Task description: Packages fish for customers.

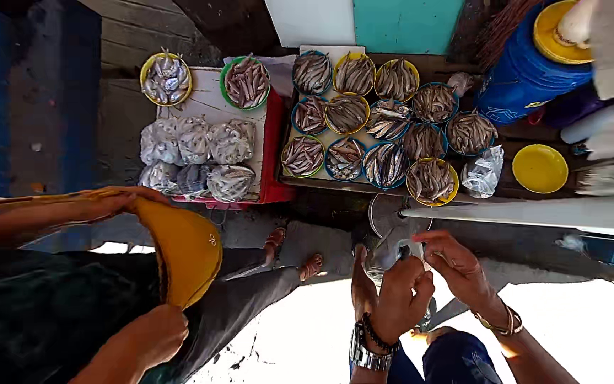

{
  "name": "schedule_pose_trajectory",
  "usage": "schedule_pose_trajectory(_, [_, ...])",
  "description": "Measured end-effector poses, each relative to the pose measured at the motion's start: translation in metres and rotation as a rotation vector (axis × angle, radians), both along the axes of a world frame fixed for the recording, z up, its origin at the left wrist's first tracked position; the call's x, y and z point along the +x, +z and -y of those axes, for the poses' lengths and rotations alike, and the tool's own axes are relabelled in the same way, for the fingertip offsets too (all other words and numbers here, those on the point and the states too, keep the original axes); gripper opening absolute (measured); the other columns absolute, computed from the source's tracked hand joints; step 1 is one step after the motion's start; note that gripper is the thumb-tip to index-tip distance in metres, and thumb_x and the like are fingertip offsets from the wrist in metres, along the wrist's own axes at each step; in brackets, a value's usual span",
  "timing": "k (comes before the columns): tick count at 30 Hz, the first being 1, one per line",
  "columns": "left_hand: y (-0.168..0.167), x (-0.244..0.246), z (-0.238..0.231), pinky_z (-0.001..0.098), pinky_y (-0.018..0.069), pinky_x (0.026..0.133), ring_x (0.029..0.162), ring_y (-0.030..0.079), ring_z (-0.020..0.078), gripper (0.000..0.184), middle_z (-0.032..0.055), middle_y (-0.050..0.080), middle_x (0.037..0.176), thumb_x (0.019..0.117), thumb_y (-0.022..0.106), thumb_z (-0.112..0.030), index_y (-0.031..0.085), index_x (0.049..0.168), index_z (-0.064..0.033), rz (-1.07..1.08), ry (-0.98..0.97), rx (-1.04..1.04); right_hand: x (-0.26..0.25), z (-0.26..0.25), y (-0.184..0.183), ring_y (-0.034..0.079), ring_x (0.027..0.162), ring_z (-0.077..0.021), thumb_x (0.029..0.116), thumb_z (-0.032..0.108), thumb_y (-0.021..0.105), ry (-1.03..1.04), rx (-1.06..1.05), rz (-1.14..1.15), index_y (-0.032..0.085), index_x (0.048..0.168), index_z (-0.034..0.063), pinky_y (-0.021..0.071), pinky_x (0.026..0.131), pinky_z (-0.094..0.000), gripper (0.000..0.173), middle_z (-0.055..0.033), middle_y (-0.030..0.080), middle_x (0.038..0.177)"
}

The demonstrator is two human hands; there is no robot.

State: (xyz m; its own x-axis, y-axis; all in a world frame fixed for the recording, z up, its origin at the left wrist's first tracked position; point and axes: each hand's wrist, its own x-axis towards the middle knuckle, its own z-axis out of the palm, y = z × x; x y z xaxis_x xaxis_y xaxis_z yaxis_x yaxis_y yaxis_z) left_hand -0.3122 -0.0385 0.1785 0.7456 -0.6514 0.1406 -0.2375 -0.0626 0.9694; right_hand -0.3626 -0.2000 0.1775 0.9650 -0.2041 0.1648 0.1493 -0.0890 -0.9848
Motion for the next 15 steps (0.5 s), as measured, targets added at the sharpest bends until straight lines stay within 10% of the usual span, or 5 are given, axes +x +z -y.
schedule_pose_trajectory(9, [0.066,-0.11,0.086,0.0405,0.0621,0.076,0.087,0.072,0.0318,0.01,0.0235,0.068,0.102,0.0907,0.062,0.003,0.07,0.093,0.0071,0.511,-0.374,0.251,-0.144,0.081,0.056,0.057,0.054,-0.0059,0.0975,0.001,0.056,-0.057,0.404,-0.591,0.063,0.099,-0.0003,0.0514,0.053,-0.0239,0.008,0.0001,0.062,0.071])
schedule_pose_trajectory(13, [0.086,-0.128,0.142,0.0397,0.0575,0.072,0.076,0.066,0.0266,0.012,0.0195,0.065,0.088,0.0906,0.064,0.0,0.067,0.094,0.0107,0.173,-0.476,0.375,-0.193,0.12,0.073,0.065,0.092,-0.0187,0.0976,0.008,0.063,-0.223,0.052,-0.537,0.072,0.111,-0.0049,0.0566,0.084,-0.0333,0.021,-0.0163,0.067,0.108])
schedule_pose_trajectory(15, [0.081,-0.124,0.178,0.0311,0.0551,0.058,0.059,0.058,0.0152,0.014,0.0091,0.056,0.074,0.0936,0.066,-0.004,0.058,0.092,0.0077,-0.229,-0.435,0.423,-0.216,0.129,0.068,0.067,0.095,-0.0256,0.0991,0.019,0.062,-0.435,-0.144,-0.46,0.07,0.114,-0.0047,0.0579,0.083,-0.0378,0.029,-0.0219,0.066,0.112])
